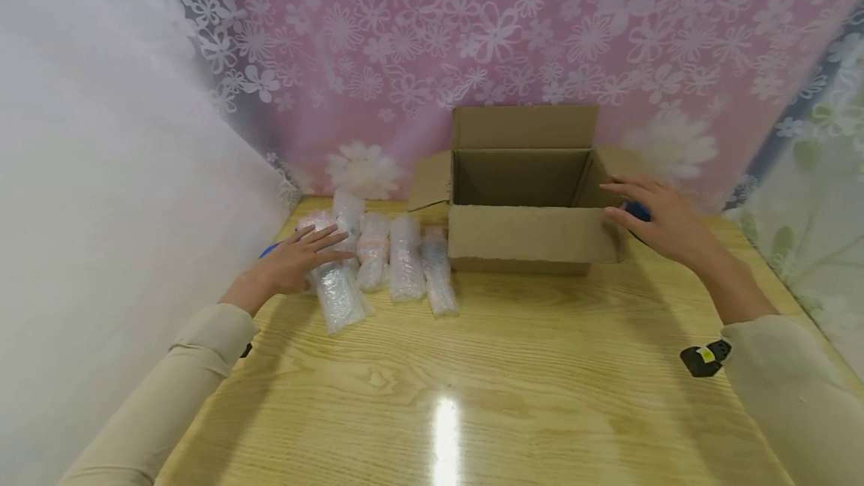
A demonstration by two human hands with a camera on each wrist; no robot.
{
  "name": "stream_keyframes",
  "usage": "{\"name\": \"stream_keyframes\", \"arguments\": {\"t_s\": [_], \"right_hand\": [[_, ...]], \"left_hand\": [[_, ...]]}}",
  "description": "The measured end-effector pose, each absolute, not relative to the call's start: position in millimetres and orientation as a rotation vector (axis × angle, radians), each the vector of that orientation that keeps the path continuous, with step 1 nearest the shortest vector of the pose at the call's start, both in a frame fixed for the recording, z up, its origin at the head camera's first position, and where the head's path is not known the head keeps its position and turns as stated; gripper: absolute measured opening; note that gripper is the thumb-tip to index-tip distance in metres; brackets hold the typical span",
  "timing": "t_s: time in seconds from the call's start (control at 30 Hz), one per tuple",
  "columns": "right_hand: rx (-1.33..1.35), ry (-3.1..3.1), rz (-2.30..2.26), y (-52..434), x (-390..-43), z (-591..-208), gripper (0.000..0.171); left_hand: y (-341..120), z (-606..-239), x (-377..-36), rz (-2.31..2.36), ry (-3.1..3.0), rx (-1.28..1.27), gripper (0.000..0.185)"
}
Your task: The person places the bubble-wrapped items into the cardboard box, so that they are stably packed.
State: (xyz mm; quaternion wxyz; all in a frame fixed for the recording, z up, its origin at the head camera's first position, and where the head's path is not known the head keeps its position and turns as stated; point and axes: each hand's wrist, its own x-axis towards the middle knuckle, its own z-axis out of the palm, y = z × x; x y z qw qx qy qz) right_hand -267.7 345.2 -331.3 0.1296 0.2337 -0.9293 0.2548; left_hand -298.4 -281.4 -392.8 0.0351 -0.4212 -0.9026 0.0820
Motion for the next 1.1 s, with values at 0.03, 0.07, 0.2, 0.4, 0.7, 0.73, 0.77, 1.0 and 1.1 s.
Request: {"name": "stream_keyframes", "arguments": {"t_s": [0.03,0.07,0.2,0.4,0.7,0.73,0.77,1.0,1.1], "right_hand": [[0.674,-2.698,0.762,345.2,-268.3,-332.5,0.048],[0.668,-2.689,0.779,345.1,-269.1,-334.0,0.048],[0.642,-2.620,0.911,344.9,-273.0,-345.9,0.044],[0.525,-2.468,1.111,340.8,-274.3,-368.8,0.036],[0.330,-2.311,1.283,332.3,-271.4,-390.8,0.040],[0.321,-2.287,1.310,330.2,-270.0,-390.8,0.040],[0.312,-2.266,1.331,327.8,-268.3,-390.3,0.040],[0.297,-2.180,1.400,309.1,-255.1,-379.2,0.039],[0.299,-2.164,1.394,305.1,-253.6,-377.6,0.038]], "left_hand": [[-281.3,-392.8,-298.9,0.264,-2.756,-1.297,0.093],[-281.3,-392.6,-299.6,0.270,-2.746,-1.296,0.092],[-281.1,-391.5,-302.6,0.306,-2.670,-1.294,0.085],[-281.8,-386.9,-301.1,0.202,-2.719,-1.271,0.076],[-282.1,-366.8,-298.3,0.014,-2.855,-1.168,0.075],[-281.6,-364.4,-298.3,-0.003,-2.881,-1.143,0.075],[-280.9,-361.7,-297.8,-0.025,-2.909,-1.114,0.076],[-278.0,-348.3,-292.2,-0.296,-3.069,-0.884,0.079],[-275.1,-341.1,-288.0,-0.397,-3.062,-0.840,0.077]]}}
